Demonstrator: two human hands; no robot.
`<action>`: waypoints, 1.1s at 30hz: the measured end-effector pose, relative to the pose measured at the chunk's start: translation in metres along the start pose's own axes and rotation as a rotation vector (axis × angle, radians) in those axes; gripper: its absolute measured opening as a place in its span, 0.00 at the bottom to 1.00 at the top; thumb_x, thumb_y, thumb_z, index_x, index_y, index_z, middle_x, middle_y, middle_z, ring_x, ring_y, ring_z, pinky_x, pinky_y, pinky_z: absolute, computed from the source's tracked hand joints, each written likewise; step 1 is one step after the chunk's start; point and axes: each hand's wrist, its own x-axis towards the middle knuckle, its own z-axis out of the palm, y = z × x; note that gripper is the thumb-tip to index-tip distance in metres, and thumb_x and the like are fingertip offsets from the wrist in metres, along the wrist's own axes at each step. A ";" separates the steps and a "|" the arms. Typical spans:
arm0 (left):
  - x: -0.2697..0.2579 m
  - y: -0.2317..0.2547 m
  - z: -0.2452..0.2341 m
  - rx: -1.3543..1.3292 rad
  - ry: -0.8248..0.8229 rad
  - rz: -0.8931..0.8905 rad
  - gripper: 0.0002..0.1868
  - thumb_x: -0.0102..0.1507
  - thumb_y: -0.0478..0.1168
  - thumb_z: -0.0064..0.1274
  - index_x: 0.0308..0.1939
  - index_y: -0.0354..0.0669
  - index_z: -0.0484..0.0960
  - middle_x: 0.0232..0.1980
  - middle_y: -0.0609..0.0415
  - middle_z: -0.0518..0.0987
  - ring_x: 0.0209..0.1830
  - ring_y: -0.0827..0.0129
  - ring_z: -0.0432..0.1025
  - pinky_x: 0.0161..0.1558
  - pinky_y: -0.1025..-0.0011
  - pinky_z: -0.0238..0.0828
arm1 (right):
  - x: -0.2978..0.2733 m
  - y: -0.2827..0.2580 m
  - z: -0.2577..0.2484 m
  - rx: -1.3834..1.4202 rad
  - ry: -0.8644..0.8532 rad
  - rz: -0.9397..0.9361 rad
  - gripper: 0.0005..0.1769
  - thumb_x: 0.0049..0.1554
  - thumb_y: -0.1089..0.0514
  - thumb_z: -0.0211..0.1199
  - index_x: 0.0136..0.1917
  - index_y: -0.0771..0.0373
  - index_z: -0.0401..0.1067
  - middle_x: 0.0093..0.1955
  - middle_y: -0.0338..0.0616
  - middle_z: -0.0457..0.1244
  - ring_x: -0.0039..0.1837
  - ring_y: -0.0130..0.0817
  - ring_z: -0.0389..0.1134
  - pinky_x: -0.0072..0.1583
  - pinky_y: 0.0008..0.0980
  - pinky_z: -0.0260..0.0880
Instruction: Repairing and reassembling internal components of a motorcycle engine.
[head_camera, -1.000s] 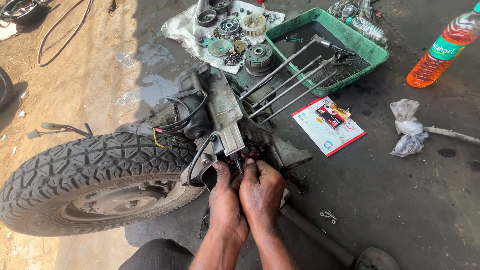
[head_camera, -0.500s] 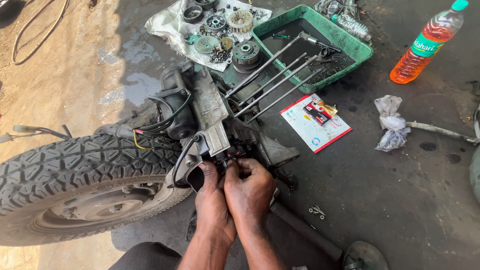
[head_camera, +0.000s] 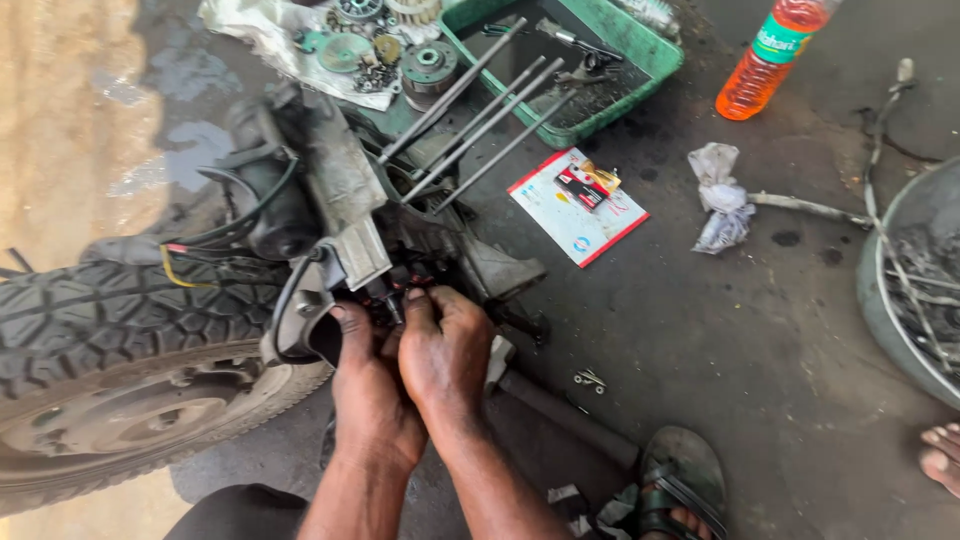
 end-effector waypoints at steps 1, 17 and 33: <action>0.000 -0.001 0.000 -0.020 -0.030 0.019 0.30 0.69 0.62 0.39 0.54 0.40 0.79 0.49 0.51 0.82 0.49 0.63 0.76 0.52 0.64 0.75 | 0.000 -0.005 -0.004 0.025 -0.027 0.021 0.13 0.56 0.58 0.63 0.34 0.68 0.74 0.30 0.51 0.68 0.33 0.43 0.71 0.40 0.42 0.68; 0.000 0.004 0.003 0.185 0.130 -0.034 0.40 0.60 0.72 0.38 0.64 0.50 0.72 0.61 0.48 0.82 0.64 0.62 0.72 0.63 0.57 0.57 | 0.009 0.055 -0.066 -0.007 0.265 -0.206 0.06 0.57 0.62 0.61 0.40 0.63 0.77 0.37 0.45 0.71 0.40 0.31 0.73 0.44 0.32 0.73; -0.008 0.003 -0.007 0.251 0.053 -0.024 0.47 0.59 0.77 0.31 0.68 0.47 0.71 0.66 0.49 0.79 0.68 0.57 0.67 0.66 0.51 0.52 | 0.064 0.236 -0.165 -1.005 -0.710 -0.093 0.09 0.53 0.58 0.70 0.47 0.47 0.82 0.53 0.40 0.72 0.57 0.40 0.72 0.60 0.41 0.72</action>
